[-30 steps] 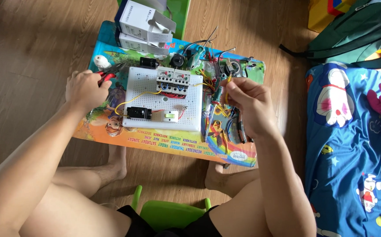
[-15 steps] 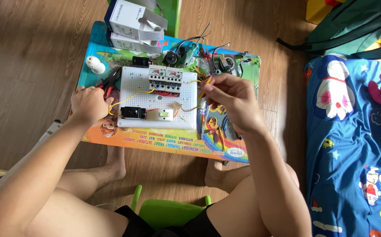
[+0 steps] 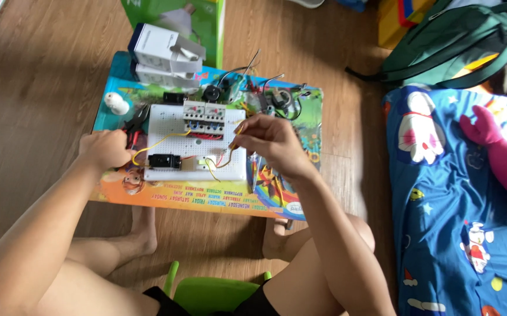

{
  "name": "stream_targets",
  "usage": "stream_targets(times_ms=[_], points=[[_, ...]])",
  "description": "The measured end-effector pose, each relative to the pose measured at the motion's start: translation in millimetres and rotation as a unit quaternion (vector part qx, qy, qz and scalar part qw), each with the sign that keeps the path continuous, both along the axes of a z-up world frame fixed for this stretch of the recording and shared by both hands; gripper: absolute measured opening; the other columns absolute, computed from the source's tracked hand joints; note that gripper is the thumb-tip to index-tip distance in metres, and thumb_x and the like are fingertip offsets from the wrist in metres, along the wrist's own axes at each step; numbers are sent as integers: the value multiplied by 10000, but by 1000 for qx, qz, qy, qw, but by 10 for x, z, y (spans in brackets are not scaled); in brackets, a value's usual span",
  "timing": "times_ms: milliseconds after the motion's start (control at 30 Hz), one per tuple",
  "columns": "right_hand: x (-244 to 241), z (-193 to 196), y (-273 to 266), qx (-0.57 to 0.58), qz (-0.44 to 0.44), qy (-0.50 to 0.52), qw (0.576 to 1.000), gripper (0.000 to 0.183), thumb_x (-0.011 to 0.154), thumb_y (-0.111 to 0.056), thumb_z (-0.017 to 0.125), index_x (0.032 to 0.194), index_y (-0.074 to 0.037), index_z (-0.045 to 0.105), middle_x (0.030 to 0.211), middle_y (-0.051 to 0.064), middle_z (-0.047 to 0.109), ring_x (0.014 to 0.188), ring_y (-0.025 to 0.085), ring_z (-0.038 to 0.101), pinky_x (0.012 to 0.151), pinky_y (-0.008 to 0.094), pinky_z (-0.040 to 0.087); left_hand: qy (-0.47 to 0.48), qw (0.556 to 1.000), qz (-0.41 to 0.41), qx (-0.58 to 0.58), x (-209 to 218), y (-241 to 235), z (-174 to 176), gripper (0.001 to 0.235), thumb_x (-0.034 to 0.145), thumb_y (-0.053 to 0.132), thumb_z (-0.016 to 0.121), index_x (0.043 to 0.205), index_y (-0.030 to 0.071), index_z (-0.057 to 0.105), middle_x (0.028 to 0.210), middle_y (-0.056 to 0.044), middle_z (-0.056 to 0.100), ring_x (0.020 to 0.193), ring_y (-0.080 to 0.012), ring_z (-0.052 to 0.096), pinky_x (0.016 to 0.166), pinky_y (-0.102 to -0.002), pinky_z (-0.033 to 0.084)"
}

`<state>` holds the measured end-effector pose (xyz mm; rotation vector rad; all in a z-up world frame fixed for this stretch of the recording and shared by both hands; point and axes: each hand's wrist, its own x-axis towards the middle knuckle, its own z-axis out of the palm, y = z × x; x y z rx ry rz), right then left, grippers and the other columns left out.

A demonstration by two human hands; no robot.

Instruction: The person sits on the floor and assembles an electronic circuit on a breadboard. They use a screwdriver to tighten connections and wire strippers to prepare wires, then insert them into the board.

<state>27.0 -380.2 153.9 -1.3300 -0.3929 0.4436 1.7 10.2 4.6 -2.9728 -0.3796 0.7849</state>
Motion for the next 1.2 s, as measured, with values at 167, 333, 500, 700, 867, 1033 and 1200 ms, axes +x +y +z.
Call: stream_targets(times_ms=[167,333,500,700,867,1033,1200], points=[[-50,16,38,-22,33,9,999,185,873,11,774,1025,40,674,884,188,762,783,174,720,656,241,521,-202,970,-36,-127,-81,-442,702,346,954,398,590,1065,118,758,1063,-161,760,1088,-406,697,924,-554,482],[-86,-37,198,-28,42,11,999,154,857,31,746,994,4,680,843,150,759,725,135,697,600,203,469,-286,761,-68,-578,-342,-1322,1155,327,944,269,580,1128,40,724,1066,-175,751,1077,-308,686,923,-464,520],[50,-262,171,-8,-28,29,999,128,877,64,710,993,13,693,847,190,747,685,181,685,560,227,456,-133,631,-82,-760,-223,-1619,1289,326,1035,168,487,847,33,716,715,-123,712,643,-225,733,660,-335,628],[324,-537,-76,-474,-114,-150,860,324,859,-378,855,1066,-143,771,979,122,770,1033,346,727,869,441,551,-281,728,-142,-610,25,-1209,1246,258,951,35,576,703,32,648,559,-95,587,525,-179,588,493,-329,468],[545,-1140,-184,-643,-172,-104,739,430,821,-565,819,1053,-214,731,991,72,755,1011,348,716,863,485,550,-165,903,-100,-384,162,-777,1231,252,955,194,641,735,128,744,664,-79,690,652,-274,669,617,-379,517],[581,-1481,-133,-656,-199,-80,724,450,875,-544,790,1021,-139,658,1010,156,743,1058,416,690,911,536,535,-70,948,-69,-304,324,-641,710,226,916,268,630,777,174,781,854,-155,769,885,-395,741,800,-482,570],[723,-1692,-209,-603,-270,-116,742,388,812,-349,856,992,-130,590,849,39,740,906,326,728,819,488,550,-74,913,-98,-389,459,-664,210,421,851,133,566,488,205,366,424,27,350,360,-185,329,427,-320,296]])
